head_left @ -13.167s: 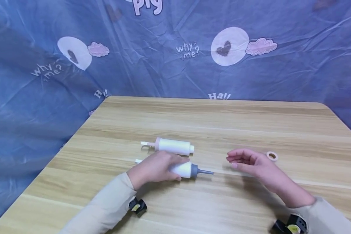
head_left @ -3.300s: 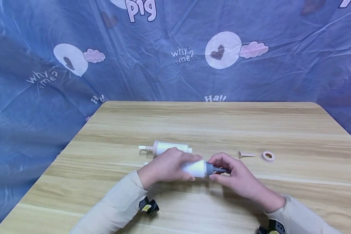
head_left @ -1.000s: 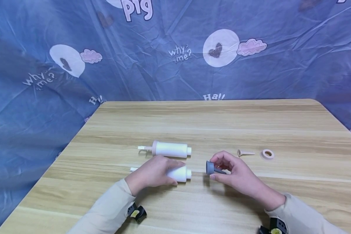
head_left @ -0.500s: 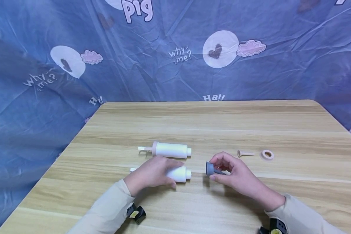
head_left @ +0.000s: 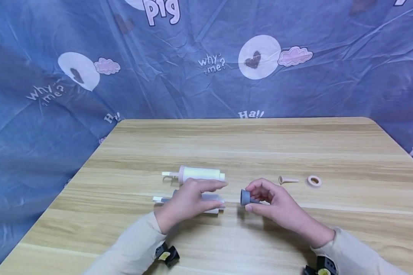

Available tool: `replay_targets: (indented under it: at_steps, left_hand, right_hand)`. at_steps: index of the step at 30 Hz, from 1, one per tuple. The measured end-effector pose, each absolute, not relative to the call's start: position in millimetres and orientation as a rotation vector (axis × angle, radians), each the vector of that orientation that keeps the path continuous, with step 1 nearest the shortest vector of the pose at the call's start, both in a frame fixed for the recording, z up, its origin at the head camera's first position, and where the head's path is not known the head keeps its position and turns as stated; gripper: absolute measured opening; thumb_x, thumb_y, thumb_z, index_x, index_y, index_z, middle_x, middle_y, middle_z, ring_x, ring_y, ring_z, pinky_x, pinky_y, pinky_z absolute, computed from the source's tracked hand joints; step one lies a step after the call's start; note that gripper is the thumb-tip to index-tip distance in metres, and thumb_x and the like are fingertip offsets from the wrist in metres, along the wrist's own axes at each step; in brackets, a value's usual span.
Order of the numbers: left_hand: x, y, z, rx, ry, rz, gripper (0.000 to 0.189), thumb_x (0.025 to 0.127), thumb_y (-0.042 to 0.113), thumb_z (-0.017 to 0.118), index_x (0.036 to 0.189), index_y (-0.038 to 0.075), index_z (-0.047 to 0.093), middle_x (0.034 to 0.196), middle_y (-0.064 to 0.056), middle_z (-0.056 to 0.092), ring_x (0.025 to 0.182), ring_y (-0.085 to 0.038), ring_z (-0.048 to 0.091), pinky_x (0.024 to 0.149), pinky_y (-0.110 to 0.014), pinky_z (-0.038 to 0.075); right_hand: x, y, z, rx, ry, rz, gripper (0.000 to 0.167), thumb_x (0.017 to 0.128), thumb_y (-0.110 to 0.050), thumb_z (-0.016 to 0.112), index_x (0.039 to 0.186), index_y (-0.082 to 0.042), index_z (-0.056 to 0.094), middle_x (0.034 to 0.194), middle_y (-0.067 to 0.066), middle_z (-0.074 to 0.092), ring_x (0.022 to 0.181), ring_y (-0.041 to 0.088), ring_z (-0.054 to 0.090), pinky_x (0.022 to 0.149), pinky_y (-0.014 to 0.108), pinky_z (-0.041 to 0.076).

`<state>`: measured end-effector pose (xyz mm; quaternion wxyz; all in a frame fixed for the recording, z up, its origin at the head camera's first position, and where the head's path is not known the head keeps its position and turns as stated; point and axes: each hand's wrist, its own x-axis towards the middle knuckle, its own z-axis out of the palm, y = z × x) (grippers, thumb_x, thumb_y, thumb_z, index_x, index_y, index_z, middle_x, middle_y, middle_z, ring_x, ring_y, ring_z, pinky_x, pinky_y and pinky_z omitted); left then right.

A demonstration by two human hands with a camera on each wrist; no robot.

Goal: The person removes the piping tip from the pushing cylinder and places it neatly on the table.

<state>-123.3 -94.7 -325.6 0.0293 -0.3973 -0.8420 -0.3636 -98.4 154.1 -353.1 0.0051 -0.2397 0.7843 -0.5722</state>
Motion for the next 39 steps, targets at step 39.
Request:
replay_targets:
  at_steps: [39]
  left_hand:
    - [-112.7, -56.4, -337.8, -0.929, -2.474, -2.039, 0.044, 0.077, 0.007, 0.074, 0.118, -0.001, 0.061, 0.116, -0.017, 0.063, 0.101, -0.02, 0.064, 0.084, -0.022, 0.051]
  right_hand:
    - [-94.6, 152.6, -350.1, -0.766, 2.399, -1.86, 0.032, 0.08, -0.004, 0.069, 0.109, -0.001, 0.055, 0.094, 0.004, 0.065, 0.082, 0.012, 0.063, 0.071, 0.026, 0.054]
